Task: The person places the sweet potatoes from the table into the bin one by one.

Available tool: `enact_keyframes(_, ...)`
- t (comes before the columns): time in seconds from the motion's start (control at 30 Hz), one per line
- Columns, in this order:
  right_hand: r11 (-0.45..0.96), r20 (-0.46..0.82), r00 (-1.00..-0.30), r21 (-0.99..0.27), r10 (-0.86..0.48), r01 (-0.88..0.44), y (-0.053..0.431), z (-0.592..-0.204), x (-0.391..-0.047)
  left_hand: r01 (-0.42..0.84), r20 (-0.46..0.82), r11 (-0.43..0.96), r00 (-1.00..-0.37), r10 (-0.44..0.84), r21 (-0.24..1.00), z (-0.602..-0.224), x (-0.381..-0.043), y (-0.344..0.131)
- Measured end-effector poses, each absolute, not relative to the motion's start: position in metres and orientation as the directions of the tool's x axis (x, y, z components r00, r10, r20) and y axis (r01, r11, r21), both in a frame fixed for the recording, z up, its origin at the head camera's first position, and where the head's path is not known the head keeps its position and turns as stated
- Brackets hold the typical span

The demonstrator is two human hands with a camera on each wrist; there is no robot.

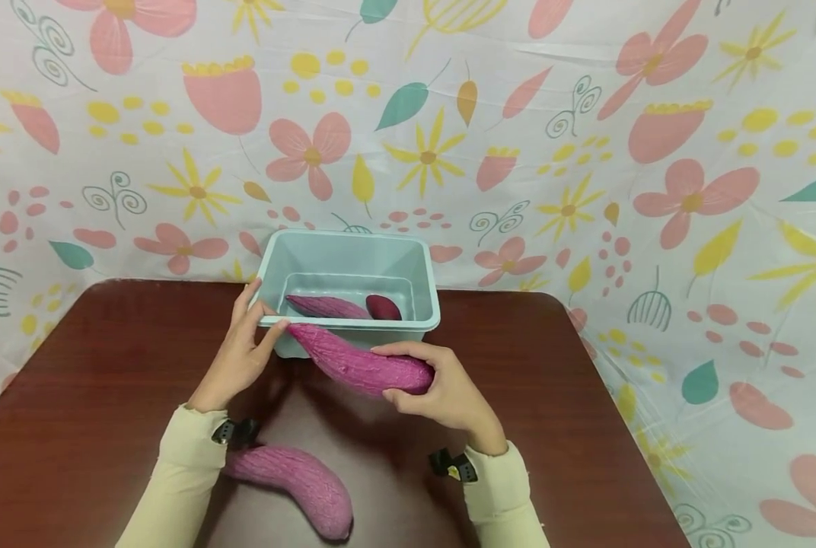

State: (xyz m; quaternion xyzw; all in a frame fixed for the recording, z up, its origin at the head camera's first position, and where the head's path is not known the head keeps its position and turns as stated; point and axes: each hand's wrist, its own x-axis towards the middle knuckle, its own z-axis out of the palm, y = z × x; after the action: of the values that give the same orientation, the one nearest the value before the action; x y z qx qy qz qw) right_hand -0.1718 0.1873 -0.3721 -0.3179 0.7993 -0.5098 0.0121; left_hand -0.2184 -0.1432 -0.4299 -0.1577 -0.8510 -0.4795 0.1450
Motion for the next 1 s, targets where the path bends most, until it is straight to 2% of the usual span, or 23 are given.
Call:
enact_keyframes(0.33, 0.322, 0.389, -0.828, -0.787, -0.404, -0.526, 0.176, -0.354, -0.204, 0.404, 0.394, 0.483, -0.910, 0.129, 0.776, -0.430, -0.218, -0.144)
enact_keyframes(0.67, 0.401, 0.326, -0.870, -0.789, -0.369, -0.466, 0.155, -0.359, -0.267, 0.414, 0.401, 0.484, -0.906, 0.136, 0.771, -0.433, -0.220, -0.145)
enact_keyframes(0.87, 0.463, 0.266, -0.892, -0.779, -0.366, -0.422, 0.149, -0.373, -0.283, 0.409, 0.393, 0.484, -0.909, 0.140, 0.774, -0.442, -0.216, -0.144)
enact_keyframes(1.0, 0.481, 0.276, -0.882, -0.756, -0.381, -0.444, 0.144, -0.369, -0.288, 0.407, 0.391, 0.476, -0.910, 0.138, 0.780, -0.439, -0.218, -0.143)
